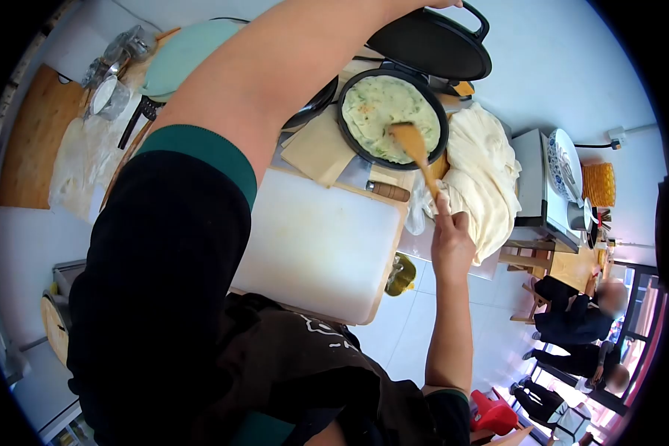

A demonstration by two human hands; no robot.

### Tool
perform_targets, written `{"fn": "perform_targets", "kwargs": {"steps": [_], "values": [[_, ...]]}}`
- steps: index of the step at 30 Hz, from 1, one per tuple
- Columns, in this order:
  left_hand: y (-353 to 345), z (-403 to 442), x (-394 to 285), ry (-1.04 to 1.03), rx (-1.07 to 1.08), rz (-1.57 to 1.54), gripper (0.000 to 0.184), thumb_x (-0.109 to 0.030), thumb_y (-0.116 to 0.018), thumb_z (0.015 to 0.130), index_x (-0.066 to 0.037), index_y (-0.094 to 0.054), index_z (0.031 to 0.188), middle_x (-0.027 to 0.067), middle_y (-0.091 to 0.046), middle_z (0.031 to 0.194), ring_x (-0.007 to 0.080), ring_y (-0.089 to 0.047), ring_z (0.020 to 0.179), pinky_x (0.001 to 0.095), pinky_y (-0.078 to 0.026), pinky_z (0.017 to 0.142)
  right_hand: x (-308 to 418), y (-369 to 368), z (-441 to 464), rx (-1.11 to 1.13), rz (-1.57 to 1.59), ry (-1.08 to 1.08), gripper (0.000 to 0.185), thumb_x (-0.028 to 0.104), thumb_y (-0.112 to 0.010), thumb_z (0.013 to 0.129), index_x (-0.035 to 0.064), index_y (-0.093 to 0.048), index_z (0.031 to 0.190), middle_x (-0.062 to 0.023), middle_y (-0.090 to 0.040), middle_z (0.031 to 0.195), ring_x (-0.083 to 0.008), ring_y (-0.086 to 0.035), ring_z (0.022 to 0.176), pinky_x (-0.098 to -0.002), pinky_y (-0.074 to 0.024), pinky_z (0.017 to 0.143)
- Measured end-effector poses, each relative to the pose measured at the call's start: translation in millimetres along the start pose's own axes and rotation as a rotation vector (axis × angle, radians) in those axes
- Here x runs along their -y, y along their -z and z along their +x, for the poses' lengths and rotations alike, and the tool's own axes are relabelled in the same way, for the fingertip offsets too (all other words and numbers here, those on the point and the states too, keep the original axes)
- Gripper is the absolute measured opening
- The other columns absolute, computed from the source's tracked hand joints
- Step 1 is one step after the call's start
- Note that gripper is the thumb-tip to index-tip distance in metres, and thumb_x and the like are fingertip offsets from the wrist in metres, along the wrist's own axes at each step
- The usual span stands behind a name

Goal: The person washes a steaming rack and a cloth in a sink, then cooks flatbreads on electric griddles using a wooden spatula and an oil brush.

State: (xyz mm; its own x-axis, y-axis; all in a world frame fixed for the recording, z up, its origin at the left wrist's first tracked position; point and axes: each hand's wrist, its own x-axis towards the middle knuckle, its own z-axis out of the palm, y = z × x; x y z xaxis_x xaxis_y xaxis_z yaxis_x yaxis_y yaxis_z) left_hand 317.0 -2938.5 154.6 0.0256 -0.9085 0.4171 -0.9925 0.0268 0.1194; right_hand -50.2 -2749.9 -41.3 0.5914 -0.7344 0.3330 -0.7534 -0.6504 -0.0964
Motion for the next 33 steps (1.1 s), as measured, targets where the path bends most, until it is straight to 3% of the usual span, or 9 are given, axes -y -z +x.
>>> {"fn": "perform_targets", "kwargs": {"steps": [6, 10, 16, 19, 20, 22, 24, 28, 33], "values": [[16, 5, -12, 0.214, -0.112, 0.008, 0.023, -0.023, -0.063, 0.086, -0.004, -0.073, 0.093, 0.0170, -0.070, 0.098, 0.0324, -0.067, 0.094, 0.0417, -0.053, 0.080, 1, 1, -6, -0.012, 0.197, -0.147, 0.037, 0.009, -0.062, 0.091, 0.0178, -0.063, 0.126, -0.0087, -0.047, 0.072, -0.0239, -0.052, 0.059, -0.0374, -0.0463, 0.058], [-6, 34, 1, 0.365, -0.232, 0.105, 0.027, -0.012, -0.049, 0.090, -0.004, -0.070, 0.106, 0.0148, -0.066, 0.113, 0.0306, -0.060, 0.112, 0.0492, -0.045, 0.093, -3, 7, -10, -0.005, 0.260, -0.280, 0.034, 0.007, -0.060, 0.092, 0.0131, -0.063, 0.126, -0.0102, -0.047, 0.073, -0.0232, -0.052, 0.063, -0.0362, -0.0464, 0.062], [-9, 66, 28, 0.605, 0.001, -0.162, 0.031, -0.021, -0.049, 0.093, -0.008, -0.067, 0.114, 0.0134, -0.057, 0.131, 0.0349, -0.047, 0.127, 0.0574, -0.034, 0.101, -6, -4, 41, -0.135, 0.426, -0.272, 0.037, 0.008, -0.061, 0.090, 0.0160, -0.063, 0.126, -0.0132, -0.050, 0.076, -0.0285, -0.054, 0.068, -0.0382, -0.0472, 0.065], [-61, 85, 51, 0.680, -0.171, 0.009, 0.030, -0.032, -0.056, 0.091, -0.016, -0.071, 0.111, 0.0108, -0.069, 0.110, 0.0328, -0.061, 0.108, 0.0590, -0.027, 0.104, -2, -8, 96, -0.241, 0.473, -0.225, 0.039, 0.010, -0.062, 0.089, 0.0182, -0.061, 0.128, -0.0154, -0.051, 0.078, -0.0317, -0.055, 0.072, -0.0398, -0.0478, 0.067], [-74, 109, 84, 0.483, 0.056, -0.008, 0.036, -0.029, -0.052, 0.092, -0.011, -0.067, 0.119, 0.0142, -0.060, 0.128, 0.0396, -0.050, 0.124, 0.0669, -0.016, 0.109, 1, -7, 113, -0.280, 0.483, -0.209, 0.039, 0.010, -0.062, 0.090, 0.0180, -0.061, 0.128, -0.0156, -0.051, 0.079, -0.0320, -0.056, 0.072, -0.0400, -0.0478, 0.068], [-83, 111, 85, 0.489, -0.038, -0.090, 0.039, -0.032, -0.049, 0.092, -0.013, -0.064, 0.123, 0.0136, -0.056, 0.134, 0.0399, -0.043, 0.130, 0.0693, -0.014, 0.108, 4, -5, 142, -0.295, 0.481, -0.220, 0.038, 0.013, -0.061, 0.091, 0.0176, -0.060, 0.129, -0.0163, -0.053, 0.080, -0.0331, -0.056, 0.074, -0.0408, -0.0479, 0.070], [-41, 64, 44, 0.561, -0.231, -0.069, 0.035, -0.017, -0.050, 0.088, -0.012, -0.064, 0.120, 0.0166, -0.061, 0.123, 0.0388, -0.058, 0.114, 0.0530, -0.045, 0.098, 2, -7, 164, -0.270, 0.434, -0.245, 0.037, 0.016, -0.059, 0.092, 0.0174, -0.060, 0.129, -0.0164, -0.054, 0.081, -0.0332, -0.057, 0.075, -0.0410, -0.0480, 0.071], [-31, 53, 80, 0.471, -0.147, -0.183, 0.045, -0.042, -0.045, 0.093, -0.019, -0.060, 0.129, 0.0108, -0.050, 0.140, 0.0407, -0.035, 0.134, 0.0724, -0.014, 0.105, -11, -26, 191, -0.277, 0.431, -0.160, 0.032, 0.018, -0.054, 0.096, 0.0126, -0.062, 0.126, -0.0204, -0.061, 0.083, -0.0341, -0.059, 0.077, -0.0431, -0.0469, 0.072], [79, -59, 62, 0.547, -0.200, -0.047, 0.037, -0.036, -0.051, 0.093, -0.014, -0.064, 0.121, 0.0125, -0.057, 0.133, 0.0352, -0.048, 0.126, 0.0588, -0.032, 0.103, -17, -24, 206, -0.237, 0.452, -0.122, 0.032, 0.022, -0.053, 0.096, 0.0091, -0.063, 0.124, -0.0243, -0.067, 0.086, -0.0337, -0.066, 0.075, -0.0407, -0.0490, 0.069]]}}
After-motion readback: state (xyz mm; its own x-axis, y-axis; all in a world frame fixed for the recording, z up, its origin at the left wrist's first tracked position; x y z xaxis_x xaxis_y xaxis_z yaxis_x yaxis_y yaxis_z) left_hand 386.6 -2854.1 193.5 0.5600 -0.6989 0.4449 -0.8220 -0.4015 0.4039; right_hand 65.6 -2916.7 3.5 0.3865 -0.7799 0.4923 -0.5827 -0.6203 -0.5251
